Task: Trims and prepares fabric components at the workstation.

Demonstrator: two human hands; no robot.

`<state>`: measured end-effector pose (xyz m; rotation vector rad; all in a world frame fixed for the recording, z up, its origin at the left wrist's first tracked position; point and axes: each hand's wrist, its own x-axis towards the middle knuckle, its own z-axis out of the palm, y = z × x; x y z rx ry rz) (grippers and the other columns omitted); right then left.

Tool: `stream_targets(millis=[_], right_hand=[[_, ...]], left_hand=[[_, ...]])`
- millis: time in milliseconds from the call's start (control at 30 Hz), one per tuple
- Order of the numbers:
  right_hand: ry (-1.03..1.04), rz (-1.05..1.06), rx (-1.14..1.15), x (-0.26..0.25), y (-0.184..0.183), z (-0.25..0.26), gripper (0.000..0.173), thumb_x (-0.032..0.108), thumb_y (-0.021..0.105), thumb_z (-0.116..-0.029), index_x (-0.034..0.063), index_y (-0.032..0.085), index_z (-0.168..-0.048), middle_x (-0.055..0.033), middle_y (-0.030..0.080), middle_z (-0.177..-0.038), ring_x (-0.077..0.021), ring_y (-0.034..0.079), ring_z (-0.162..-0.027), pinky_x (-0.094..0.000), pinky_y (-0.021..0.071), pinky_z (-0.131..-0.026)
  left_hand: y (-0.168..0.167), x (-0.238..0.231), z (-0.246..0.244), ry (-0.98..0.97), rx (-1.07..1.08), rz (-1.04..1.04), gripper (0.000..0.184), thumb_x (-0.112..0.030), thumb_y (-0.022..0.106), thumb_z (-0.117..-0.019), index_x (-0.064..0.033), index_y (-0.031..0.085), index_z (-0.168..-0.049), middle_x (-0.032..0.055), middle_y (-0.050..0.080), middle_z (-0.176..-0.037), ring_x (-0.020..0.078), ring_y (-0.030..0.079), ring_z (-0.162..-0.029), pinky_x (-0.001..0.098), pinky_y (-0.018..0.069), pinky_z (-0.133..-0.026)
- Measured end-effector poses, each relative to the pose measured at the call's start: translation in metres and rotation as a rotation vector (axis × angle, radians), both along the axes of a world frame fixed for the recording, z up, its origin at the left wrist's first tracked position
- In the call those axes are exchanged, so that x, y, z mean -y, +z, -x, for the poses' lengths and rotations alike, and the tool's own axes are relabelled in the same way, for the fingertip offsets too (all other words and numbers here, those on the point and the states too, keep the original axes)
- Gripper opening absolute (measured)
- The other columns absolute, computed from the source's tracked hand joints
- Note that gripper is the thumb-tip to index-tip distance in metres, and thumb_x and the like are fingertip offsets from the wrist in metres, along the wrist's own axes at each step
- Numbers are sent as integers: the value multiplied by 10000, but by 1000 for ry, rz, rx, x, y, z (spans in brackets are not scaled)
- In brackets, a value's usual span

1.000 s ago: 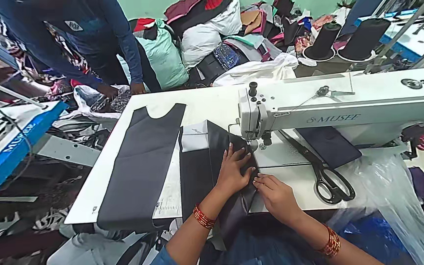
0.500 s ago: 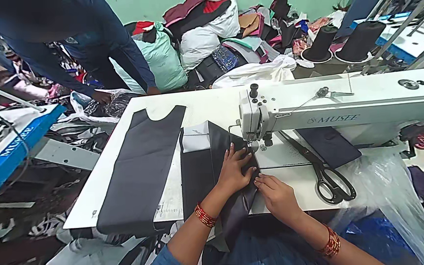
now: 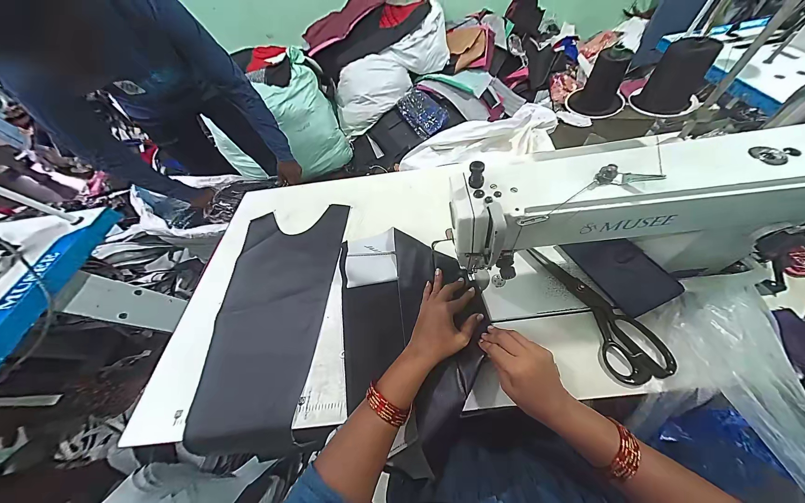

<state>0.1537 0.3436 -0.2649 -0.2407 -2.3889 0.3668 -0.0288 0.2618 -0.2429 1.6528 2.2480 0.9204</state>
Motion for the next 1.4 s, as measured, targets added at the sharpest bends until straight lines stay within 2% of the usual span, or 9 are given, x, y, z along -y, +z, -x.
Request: stream_targets(millis=[133,267,733,800,867,933,1000,1167,1400], right_hand=[[-3,-1,16,0,1,2,239,69,545,-941,84,784,-930,-76,780,-1023,-239,750,-1002,-347,613,-817],[15,-4,16,-1,-1,0,240,72,546,-945,86,785,-940,-76,779,-1028,-240,746,-1017,-345,607,-849],[43,8,14,-11,-1,13,214,76,572,-939,75,786,-936,-85,777,-1033,-259,748,-1014,-375,613,-853],[126,77,91,-20,7,11,206,139,597,-951,68,789,-974,-92,771,-1056,-266,745,-1009,-396,614,-832],[226,261,233,-36,25,9,222,170,619,-978,55,783,-1074,-107,754,-1130,-274,723,-1052,-436,594,-878],[200,383,360,-51,41,13,266,108,574,-1013,45,739,-1211,-148,714,-1218,-311,684,-1139,-474,546,-988],[112,393,433,-60,42,21,333,53,532,-1017,71,705,-1301,-172,683,-1258,-368,616,-1202,-526,462,-1053],[54,332,424,-59,28,30,501,-98,483,-923,141,729,-1289,-158,678,-1246,-408,578,-1210,-600,402,-1059],[33,363,448,-60,28,33,580,-134,463,-894,175,723,-1310,-179,665,-1241,-423,559,-1212,-613,376,-1059]], left_hand=[[-1,-1,4,-19,-9,-11,459,-411,635,-945,-122,736,-1287,164,606,-1445,488,364,-1475,688,198,-1208],[-1,0,3,-26,-13,-9,459,-408,628,-948,-122,732,-1292,162,603,-1449,486,360,-1478,689,204,-1204],[-2,-10,20,-54,-32,15,464,-427,611,-967,-131,724,-1305,153,588,-1470,467,350,-1489,677,204,-1209],[-3,-9,22,-63,-43,-4,460,-420,609,-964,-126,730,-1296,159,600,-1455,474,365,-1479,688,214,-1200],[-3,-8,22,-67,-34,-13,453,-409,619,-961,-117,732,-1289,165,603,-1450,481,364,-1477,693,213,-1199],[-4,-8,21,-68,-38,-39,453,-401,630,-954,-108,735,-1283,172,612,-1436,488,384,-1463,702,228,-1188],[-6,-6,20,-65,-42,-62,447,-397,644,-953,-101,739,-1274,168,620,-1430,490,396,-1456,700,239,-1186],[-6,-6,21,-58,-56,-51,453,-397,652,-951,-93,736,-1276,149,620,-1436,468,406,-1459,675,241,-1200],[-5,-10,30,-96,-80,-41,447,-383,647,-957,-83,734,-1276,155,625,-1427,452,424,-1452,669,248,-1199]])
